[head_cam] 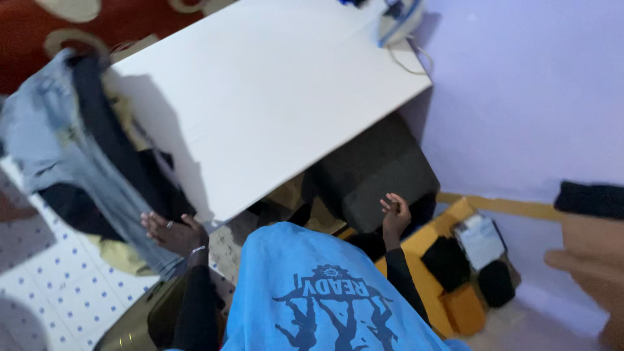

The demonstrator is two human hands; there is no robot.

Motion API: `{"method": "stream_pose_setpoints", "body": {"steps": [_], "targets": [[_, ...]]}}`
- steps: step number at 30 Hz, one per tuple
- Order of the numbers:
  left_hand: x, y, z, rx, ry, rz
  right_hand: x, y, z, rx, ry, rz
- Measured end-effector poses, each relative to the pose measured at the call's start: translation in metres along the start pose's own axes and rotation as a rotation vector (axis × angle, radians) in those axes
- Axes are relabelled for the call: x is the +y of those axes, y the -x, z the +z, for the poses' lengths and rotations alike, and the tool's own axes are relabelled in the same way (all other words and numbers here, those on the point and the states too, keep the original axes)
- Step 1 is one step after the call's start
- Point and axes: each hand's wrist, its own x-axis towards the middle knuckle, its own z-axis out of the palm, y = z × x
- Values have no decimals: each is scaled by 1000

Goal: The person picks up a grey t-shirt and folds it on a white surface, then picks up a blue-checked shirt, spreads it out, and buttons it.

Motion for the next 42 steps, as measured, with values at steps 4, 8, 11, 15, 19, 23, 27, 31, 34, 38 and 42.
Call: {"method": "stream_pose_setpoints", "body": {"steps": [4, 8, 11, 15, 19, 23, 27, 31, 34, 38, 42], "targets": [[26, 12, 39, 21, -208, -257, 28, 4, -46, 184, -159, 96], [68, 24, 67, 168, -123, -279, 51, 15, -79, 352, -188, 169], [124, 33, 97, -115, -126, -534, 66, 27, -94, 409, -195, 127], [213, 45, 136, -483, 262, -272, 77, 48, -102, 496, -264, 222], [314, 84, 170, -1281, 969, -24, 85, 63, -108, 593, -378, 263], [398, 117, 198, -1697, 1064, 161, 92, 72, -103, 744, -420, 269], [481, 143, 221, -1865, 871, 159, 93, 65, -104, 950, -507, 357], [531, 161, 245, -1957, 692, 283, 100, 74, -90, 1069, -487, 335], [558, 193, 260, -2025, 592, 358, 106, 82, -79, 1176, -582, 349], [566, 232, 269, -2367, 631, 22, 103, 93, -62, 1295, -682, 349], [554, 278, 271, -2356, 401, 320, 92, 100, -58, 1382, -791, 395]]}}
